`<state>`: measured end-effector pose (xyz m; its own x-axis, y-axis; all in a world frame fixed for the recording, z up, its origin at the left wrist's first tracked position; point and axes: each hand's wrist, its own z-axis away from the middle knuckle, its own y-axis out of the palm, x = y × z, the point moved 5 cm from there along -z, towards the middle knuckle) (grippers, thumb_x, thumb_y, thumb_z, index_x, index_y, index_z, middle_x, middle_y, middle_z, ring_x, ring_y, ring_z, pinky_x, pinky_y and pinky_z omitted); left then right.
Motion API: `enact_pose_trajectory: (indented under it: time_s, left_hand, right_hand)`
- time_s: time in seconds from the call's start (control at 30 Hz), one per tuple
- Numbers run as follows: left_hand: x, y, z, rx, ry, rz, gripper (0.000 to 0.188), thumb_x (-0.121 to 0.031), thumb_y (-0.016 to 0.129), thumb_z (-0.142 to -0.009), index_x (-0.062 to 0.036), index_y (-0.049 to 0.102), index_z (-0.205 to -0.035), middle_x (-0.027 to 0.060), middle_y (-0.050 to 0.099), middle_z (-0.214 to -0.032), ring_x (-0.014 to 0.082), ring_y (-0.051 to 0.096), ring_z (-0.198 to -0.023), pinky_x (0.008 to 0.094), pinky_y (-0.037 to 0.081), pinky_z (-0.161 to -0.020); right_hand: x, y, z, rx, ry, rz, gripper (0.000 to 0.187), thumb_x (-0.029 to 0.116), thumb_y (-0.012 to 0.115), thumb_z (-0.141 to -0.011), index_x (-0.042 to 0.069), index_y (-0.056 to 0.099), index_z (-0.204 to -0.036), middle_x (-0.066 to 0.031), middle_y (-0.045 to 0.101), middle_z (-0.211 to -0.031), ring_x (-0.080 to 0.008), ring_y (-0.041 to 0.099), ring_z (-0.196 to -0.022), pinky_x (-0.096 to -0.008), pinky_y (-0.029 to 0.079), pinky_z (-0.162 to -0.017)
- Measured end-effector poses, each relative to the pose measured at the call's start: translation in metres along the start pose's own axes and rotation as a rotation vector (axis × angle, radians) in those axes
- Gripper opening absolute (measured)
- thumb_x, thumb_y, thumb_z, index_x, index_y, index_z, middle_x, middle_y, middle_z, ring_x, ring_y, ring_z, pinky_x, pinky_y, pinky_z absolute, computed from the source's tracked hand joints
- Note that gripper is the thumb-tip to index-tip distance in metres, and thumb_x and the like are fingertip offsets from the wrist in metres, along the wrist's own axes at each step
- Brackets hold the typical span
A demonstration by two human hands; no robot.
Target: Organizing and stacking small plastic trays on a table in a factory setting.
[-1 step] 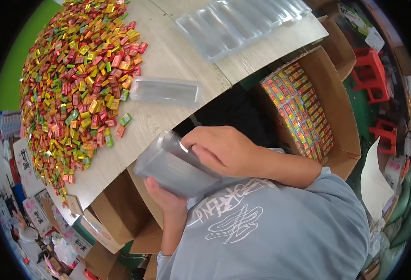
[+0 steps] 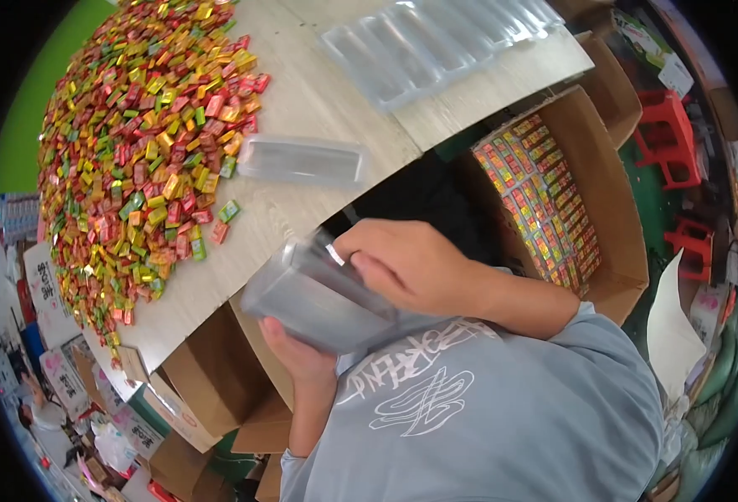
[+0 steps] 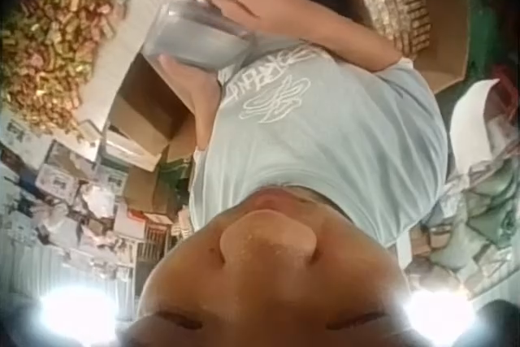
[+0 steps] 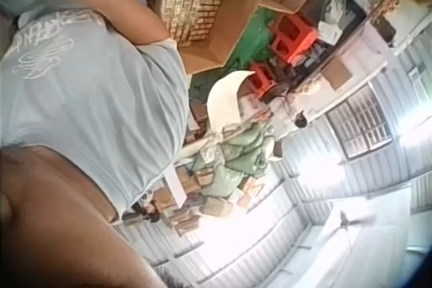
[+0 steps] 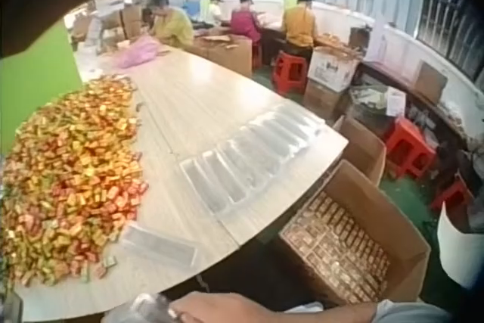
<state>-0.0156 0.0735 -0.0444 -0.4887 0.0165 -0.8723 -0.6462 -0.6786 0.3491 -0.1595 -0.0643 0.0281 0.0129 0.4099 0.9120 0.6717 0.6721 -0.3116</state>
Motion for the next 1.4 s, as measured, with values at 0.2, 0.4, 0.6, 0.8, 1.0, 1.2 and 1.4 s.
enact_pose_trajectory:
  time_s: [0.2, 0.4, 0.6, 0.8, 1.0, 1.2, 1.4]
  left_hand:
    - [-0.002, -0.009, 0.001, -0.041, 0.077, 0.131, 0.071, -0.05, 0.061, -0.091, -0.0023, 0.039, -0.14, 0.0121, 0.054, -0.132, 0.0271, 0.057, -0.119, 0.0414, 0.048, -0.099]
    - [-0.004, -0.014, 0.008, 0.067, 0.053, 0.24, 0.075, -0.046, 0.07, -0.087, -0.002, 0.04, -0.139, 0.0102, 0.054, -0.133, 0.0227, 0.054, -0.121, 0.0383, 0.044, -0.102]
    - [-0.004, -0.028, 0.009, 0.069, 0.083, 0.261, 0.074, -0.042, 0.072, -0.086, -0.0024, 0.04, -0.14, 0.0095, 0.053, -0.133, 0.022, 0.051, -0.124, 0.038, 0.04, -0.106]
    - [-0.001, -0.025, 0.005, 0.026, 0.02, 0.291, 0.075, -0.041, 0.072, -0.085, -0.0021, 0.04, -0.14, 0.0096, 0.053, -0.134, 0.0217, 0.052, -0.123, 0.0374, 0.041, -0.106]
    - [0.002, -0.019, 0.001, 0.056, 0.031, 0.27, 0.074, -0.041, 0.073, -0.085, -0.0023, 0.041, -0.139, 0.0097, 0.053, -0.133, 0.0222, 0.052, -0.123, 0.0377, 0.041, -0.105]
    - [0.0, -0.015, 0.002, 0.044, 0.033, 0.259, 0.074, -0.044, 0.071, -0.086, -0.0011, 0.041, -0.138, 0.0114, 0.054, -0.133, 0.0239, 0.054, -0.121, 0.0398, 0.045, -0.103]
    - [-0.001, -0.01, 0.002, 0.02, 0.077, 0.097, 0.078, -0.057, 0.063, -0.088, -0.0026, 0.04, -0.138, 0.0126, 0.054, -0.129, 0.0261, 0.056, -0.117, 0.041, 0.05, -0.096]
  right_hand:
    - [0.038, -0.042, -0.031, -0.163, -0.262, 0.574, 0.027, 0.01, 0.068, -0.08, 0.003, 0.063, -0.106, -0.0164, 0.065, -0.115, -0.0347, 0.065, -0.093, -0.0421, 0.052, -0.081]
    - [0.026, -0.009, -0.089, -0.059, -0.236, 0.898, 0.025, 0.016, 0.069, -0.083, 0.007, 0.064, -0.106, -0.0112, 0.064, -0.115, -0.0323, 0.06, -0.104, -0.0416, 0.046, -0.091]
    - [0.013, -0.004, -0.094, 0.023, -0.173, 0.973, 0.023, 0.018, 0.063, -0.089, 0.007, 0.063, -0.109, -0.0124, 0.062, -0.118, -0.0328, 0.057, -0.109, -0.0431, 0.042, -0.095]
    - [0.009, -0.006, -0.089, 0.063, -0.068, 0.946, 0.028, 0.02, 0.063, -0.089, 0.006, 0.06, -0.113, -0.0151, 0.058, -0.124, -0.0354, 0.055, -0.113, -0.0451, 0.04, -0.098]
    - [0.006, -0.003, -0.084, 0.063, -0.07, 0.98, 0.036, 0.023, 0.063, -0.09, 0.008, 0.058, -0.122, -0.0152, 0.051, -0.135, -0.0347, 0.051, -0.12, -0.0452, 0.039, -0.1]
    - [0.013, -0.01, -0.078, 0.04, -0.138, 0.979, 0.05, 0.025, 0.065, -0.088, 0.01, 0.054, -0.134, -0.015, 0.047, -0.14, -0.0338, 0.05, -0.122, -0.0453, 0.038, -0.101]
    - [-0.006, -0.001, -0.077, 0.106, -0.116, 0.979, 0.057, 0.028, 0.068, -0.086, 0.012, 0.051, -0.138, -0.0143, 0.047, -0.14, -0.0327, 0.05, -0.122, -0.0437, 0.04, -0.101]
